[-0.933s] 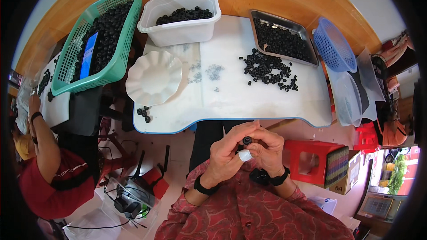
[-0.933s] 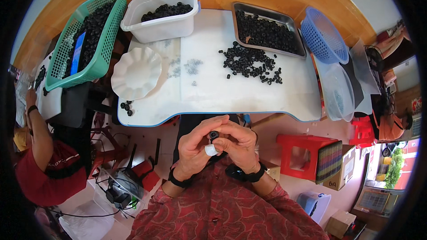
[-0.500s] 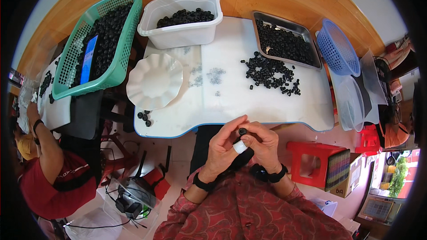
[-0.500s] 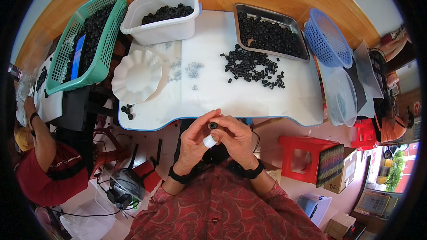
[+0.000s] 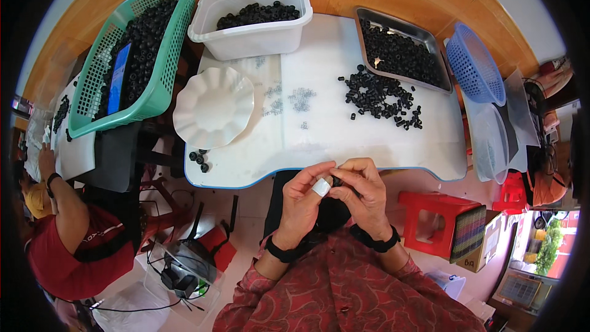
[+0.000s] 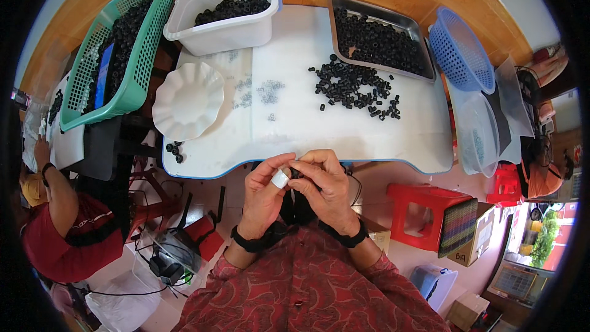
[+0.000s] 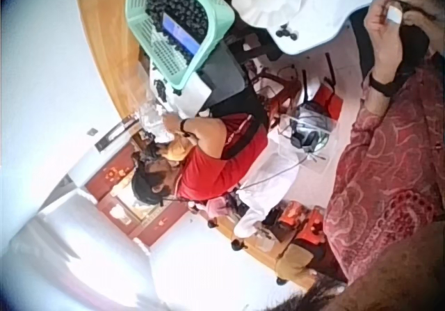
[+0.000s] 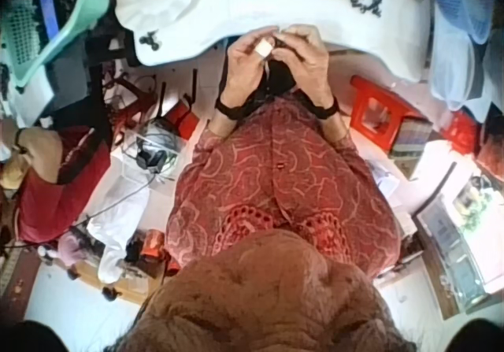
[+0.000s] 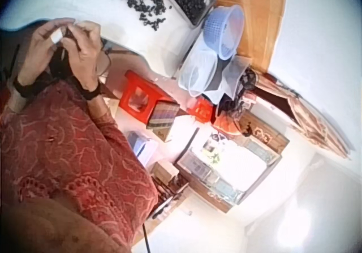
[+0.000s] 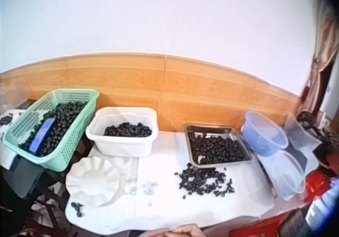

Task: Sorting and inspecting small black plastic components at an assembly table.

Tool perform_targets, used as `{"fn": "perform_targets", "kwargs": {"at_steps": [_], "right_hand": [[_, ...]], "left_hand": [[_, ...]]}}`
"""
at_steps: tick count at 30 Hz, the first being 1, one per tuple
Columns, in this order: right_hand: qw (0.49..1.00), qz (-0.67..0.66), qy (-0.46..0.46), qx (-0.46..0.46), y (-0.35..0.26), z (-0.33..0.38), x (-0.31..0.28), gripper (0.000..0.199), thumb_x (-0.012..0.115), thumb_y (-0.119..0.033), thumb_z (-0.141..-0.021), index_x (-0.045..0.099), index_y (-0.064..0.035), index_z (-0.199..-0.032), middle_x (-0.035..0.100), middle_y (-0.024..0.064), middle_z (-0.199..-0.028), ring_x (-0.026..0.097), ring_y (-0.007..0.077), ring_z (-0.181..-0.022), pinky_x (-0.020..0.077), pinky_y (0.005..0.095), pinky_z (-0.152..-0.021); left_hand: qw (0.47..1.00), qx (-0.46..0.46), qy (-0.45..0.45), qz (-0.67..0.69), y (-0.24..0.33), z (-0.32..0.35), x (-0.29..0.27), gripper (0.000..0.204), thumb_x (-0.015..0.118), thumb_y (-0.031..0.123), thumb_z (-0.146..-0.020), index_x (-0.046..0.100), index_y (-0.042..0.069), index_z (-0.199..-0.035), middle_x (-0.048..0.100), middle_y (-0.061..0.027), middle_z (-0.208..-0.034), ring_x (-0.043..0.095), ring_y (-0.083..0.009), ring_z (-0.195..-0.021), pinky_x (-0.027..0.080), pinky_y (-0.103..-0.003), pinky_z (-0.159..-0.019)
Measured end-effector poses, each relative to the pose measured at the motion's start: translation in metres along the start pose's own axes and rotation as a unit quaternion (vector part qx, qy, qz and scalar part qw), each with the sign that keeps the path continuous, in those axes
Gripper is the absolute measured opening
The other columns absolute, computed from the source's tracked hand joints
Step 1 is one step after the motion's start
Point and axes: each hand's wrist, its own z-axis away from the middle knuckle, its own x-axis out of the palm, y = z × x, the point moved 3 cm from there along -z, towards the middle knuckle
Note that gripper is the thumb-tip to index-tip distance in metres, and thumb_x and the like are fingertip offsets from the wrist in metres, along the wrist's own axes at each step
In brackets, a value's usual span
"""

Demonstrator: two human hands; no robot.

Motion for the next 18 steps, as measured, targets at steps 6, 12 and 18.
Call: {"fn": "perform_targets", "kwargs": {"at_steps": [6,12,18], "right_hand": [[1.0,0.006,0.009,0.011,0.0024,0.0028,0.0013,0.039,0.078,0.0,-0.076,0.067,-0.0024,-0.113,0.058,0.007,-0.102,0.06,0.0142,-0.084,0.0503,0.0252,-0.071],[0.999,-0.022,0.039,-0.003,0.0026,0.0016,-0.0003,0.033,0.08,-0.001,-0.074,0.066,-0.0032,-0.103,0.063,0.0083,-0.098,0.061,0.0142,-0.081,0.0515,0.026,-0.069],[0.998,0.008,0.06,-0.031,0.0022,0.0037,-0.0027,0.023,0.082,-0.002,-0.072,0.066,-0.0037,-0.089,0.064,0.0089,-0.097,0.064,0.0162,-0.082,0.0523,0.0271,-0.07]], "left_hand": [[1.0,0.007,0.004,0.016,-0.0008,0.0015,0.0,0.03,0.061,0.005,-0.092,0.062,-0.003,-0.122,0.067,-0.0077,-0.109,0.063,-0.0126,-0.099,0.05,-0.025,-0.087],[1.0,0.008,0.006,0.01,-0.004,0.0035,-0.0021,0.026,0.061,0.005,-0.093,0.064,-0.003,-0.117,0.067,-0.0066,-0.104,0.063,-0.0122,-0.095,0.05,-0.024,-0.082],[0.998,-0.005,0.029,0.046,-0.0063,0.0038,0.0001,0.021,0.061,0.006,-0.094,0.065,-0.003,-0.113,0.066,-0.005,-0.1,0.061,-0.0099,-0.089,0.05,-0.023,-0.078]]}}
